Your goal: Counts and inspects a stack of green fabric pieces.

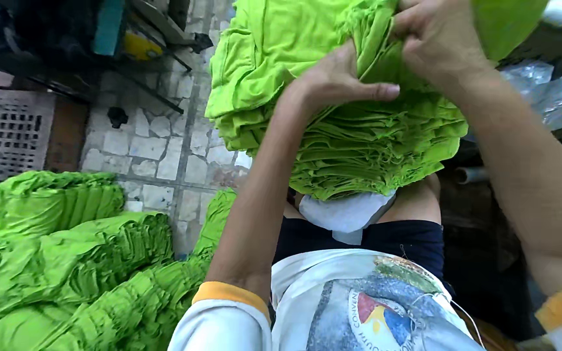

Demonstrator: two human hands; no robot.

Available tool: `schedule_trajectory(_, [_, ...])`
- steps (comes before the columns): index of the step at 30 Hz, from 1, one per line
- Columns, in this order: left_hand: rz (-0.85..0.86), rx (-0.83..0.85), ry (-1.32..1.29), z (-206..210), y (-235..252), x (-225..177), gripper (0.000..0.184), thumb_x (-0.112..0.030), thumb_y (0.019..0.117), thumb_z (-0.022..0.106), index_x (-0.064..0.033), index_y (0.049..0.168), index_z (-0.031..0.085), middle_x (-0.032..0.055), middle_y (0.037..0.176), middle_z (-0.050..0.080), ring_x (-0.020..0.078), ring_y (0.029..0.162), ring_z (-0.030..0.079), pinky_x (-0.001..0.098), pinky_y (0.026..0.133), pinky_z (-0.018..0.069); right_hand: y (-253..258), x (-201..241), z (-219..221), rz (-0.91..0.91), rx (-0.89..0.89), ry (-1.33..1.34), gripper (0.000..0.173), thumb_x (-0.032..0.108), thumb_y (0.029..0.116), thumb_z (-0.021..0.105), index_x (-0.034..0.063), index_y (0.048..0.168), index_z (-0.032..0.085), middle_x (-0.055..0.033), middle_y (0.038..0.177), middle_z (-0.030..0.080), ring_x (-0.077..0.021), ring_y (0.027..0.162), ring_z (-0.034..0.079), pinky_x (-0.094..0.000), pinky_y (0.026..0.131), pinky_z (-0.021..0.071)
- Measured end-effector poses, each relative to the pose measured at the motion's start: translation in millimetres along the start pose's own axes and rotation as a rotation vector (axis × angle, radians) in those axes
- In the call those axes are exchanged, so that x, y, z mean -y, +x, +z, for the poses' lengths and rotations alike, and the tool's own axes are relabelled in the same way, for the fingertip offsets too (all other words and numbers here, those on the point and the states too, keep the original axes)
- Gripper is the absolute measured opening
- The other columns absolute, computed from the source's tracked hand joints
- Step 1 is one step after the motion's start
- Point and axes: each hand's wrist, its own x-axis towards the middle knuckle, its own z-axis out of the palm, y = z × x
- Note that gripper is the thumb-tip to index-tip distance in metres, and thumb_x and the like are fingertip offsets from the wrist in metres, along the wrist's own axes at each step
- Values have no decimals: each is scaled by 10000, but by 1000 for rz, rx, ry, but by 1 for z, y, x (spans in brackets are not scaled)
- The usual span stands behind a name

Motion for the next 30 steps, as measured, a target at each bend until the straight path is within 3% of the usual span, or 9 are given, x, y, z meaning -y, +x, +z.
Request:
schedule_trajectory(3, [-228,-156,215,10,17,3,558,-468,898,751,-4,1186,640,176,1108,694,322,1084,671,579,936,515,10,1,12,40,-46,-28,258,-22,932,480,-25,1007,726,-232,1145,696,-423,1093,658,-638,887,484])
schedule_trajectory(7, [-391,-147,54,-7,27,0,438,-379,973,664,-2,1194,631,160,1107,678,260,1034,659,500,917,518,-35,30,14,-192,-109,-231,278,-62,979,458,3,1148,669,-254,1225,647,-449,1152,623,-561,839,539])
schedule_trajectory(10, [-469,-133,-23,-14,30,-1,599,-474,934,698,-43,1334,584,135,1221,673,219,1137,658,479,990,526,-77,15,27,-213,147,-275,250,-142,898,566,-1,1076,671,-270,1154,644,-500,1133,608,-630,823,508])
schedule_trajectory(17, [-269,-119,-86,-9,23,6,398,-349,940,723,-76,1223,660,58,1132,711,109,1046,680,378,960,545,-72,5,-7,-147,102,-174,214,-120,916,512,-38,952,706,-269,1027,674,-504,974,656,-654,701,500])
schedule_trajectory(20, [-104,-28,-140,-8,6,0,427,-353,988,666,-69,1303,614,37,1174,695,58,1066,659,317,983,530,-38,12,-21,-124,-36,-96,234,-43,957,457,-53,951,691,-288,1075,670,-496,994,650,-655,760,471])
schedule_trajectory(23, [-99,51,-164,-5,-8,-12,591,-436,995,612,-60,1438,505,58,1279,654,74,1145,635,318,1024,517,1,4,-6,5,-70,13,274,-3,949,461,-23,978,733,-218,1117,688,-363,1086,643,-555,913,465])
schedule_trajectory(25, [-104,-42,30,5,1,-1,677,-531,897,714,-26,1331,590,101,1205,699,159,1132,669,420,1022,528,17,-5,8,42,-89,87,281,-16,934,458,-22,951,738,-190,1092,689,-302,1070,639,-497,933,467])
schedule_trajectory(27, [-150,-128,147,9,13,7,577,-512,935,693,1,1196,648,153,1099,703,258,1060,681,516,961,521,17,1,14,73,-130,49,268,-5,931,467,-7,967,733,-184,1098,687,-316,1063,647,-515,905,480])
schedule_trajectory(30, [-295,-103,90,-2,21,3,405,-371,1004,622,4,1157,637,150,1078,678,241,1016,661,477,917,520,-19,30,14,-96,-194,-138,283,-38,971,449,8,1104,694,-234,1187,672,-420,1164,629,-554,917,509])
